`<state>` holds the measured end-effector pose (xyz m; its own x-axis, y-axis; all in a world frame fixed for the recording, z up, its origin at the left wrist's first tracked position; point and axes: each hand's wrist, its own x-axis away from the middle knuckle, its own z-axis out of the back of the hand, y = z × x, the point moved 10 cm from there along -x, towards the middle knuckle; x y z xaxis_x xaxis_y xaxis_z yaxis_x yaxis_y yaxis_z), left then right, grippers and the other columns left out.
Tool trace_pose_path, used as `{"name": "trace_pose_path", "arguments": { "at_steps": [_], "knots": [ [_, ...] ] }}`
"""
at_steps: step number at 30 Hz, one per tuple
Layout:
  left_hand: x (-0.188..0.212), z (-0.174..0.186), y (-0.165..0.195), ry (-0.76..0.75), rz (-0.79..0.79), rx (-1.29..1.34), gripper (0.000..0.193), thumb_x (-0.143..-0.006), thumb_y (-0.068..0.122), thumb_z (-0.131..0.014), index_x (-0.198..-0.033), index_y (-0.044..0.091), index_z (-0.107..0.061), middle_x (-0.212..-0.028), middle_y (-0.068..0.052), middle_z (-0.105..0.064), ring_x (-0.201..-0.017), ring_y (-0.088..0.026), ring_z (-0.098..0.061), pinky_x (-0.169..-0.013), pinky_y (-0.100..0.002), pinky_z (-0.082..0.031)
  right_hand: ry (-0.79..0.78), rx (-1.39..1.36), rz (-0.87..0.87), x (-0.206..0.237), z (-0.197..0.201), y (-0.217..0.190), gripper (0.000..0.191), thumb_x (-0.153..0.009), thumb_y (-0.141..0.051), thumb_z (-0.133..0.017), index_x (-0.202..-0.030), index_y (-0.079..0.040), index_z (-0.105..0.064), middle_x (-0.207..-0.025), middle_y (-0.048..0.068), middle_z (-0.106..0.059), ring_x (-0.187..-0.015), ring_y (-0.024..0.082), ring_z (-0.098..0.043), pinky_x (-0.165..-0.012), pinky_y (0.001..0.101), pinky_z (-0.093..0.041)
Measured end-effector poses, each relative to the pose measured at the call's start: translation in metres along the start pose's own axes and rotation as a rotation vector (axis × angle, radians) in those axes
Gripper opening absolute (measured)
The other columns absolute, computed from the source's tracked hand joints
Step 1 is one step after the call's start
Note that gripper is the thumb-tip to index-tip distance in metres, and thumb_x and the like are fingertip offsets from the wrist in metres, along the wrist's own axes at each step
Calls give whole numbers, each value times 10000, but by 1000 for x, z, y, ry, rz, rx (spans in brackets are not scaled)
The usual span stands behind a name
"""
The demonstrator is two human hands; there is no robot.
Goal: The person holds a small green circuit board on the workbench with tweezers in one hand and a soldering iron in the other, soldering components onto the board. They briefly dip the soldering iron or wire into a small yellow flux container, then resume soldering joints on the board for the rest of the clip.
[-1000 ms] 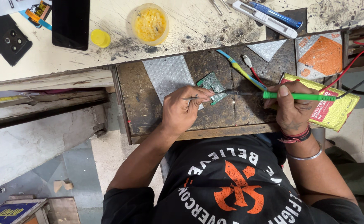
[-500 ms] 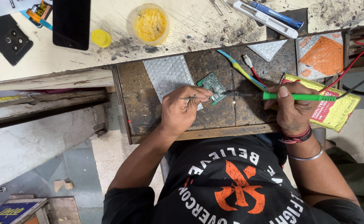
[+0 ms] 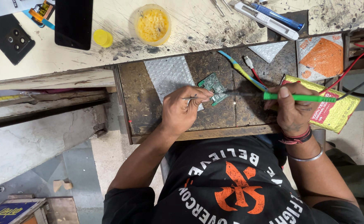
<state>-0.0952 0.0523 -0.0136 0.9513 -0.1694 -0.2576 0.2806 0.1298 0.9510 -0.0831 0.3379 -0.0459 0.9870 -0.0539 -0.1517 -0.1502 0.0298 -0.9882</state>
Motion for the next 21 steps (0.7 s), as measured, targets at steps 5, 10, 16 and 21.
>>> {"name": "trace_pose_path", "arguments": {
  "at_steps": [5,10,16,21],
  "knots": [
    [0,0,3,2,-37,-14,45,-1024,1,-656,-985,-4,-634,-1044,-131,-763,-982,-211,-787,-839,-315,-688,3,22,-2,0,-1,-1,298,-1149,-165,-596,-942,46,-639,-846,161,-709,-590,158,-657,-550,261,-534],
    [1,1,0,5,-16,-4,47,-1016,10,-664,-986,-6,-631,-1043,-134,-763,-969,-211,-787,-830,-317,-688,3,25,-21,0,-1,0,285,-1148,-178,-604,-976,45,-646,-883,171,-718,-611,162,-665,-551,260,-545],
    [3,3,1,1,-27,-25,49,-1022,37,-659,-1001,2,-632,-1042,-121,-771,-943,-193,-789,-818,-313,-673,13,-8,-42,0,0,3,283,-1142,-185,-610,-977,42,-639,-882,171,-720,-612,161,-664,-535,257,-544],
    [2,3,2,19,-31,-32,58,-1027,46,-661,-999,8,-628,-1040,-118,-770,-952,-195,-789,-818,-307,-677,15,4,-22,-1,0,3,283,-1149,-184,-608,-975,37,-623,-901,176,-723,-621,160,-665,-542,259,-548]
  ]
}}
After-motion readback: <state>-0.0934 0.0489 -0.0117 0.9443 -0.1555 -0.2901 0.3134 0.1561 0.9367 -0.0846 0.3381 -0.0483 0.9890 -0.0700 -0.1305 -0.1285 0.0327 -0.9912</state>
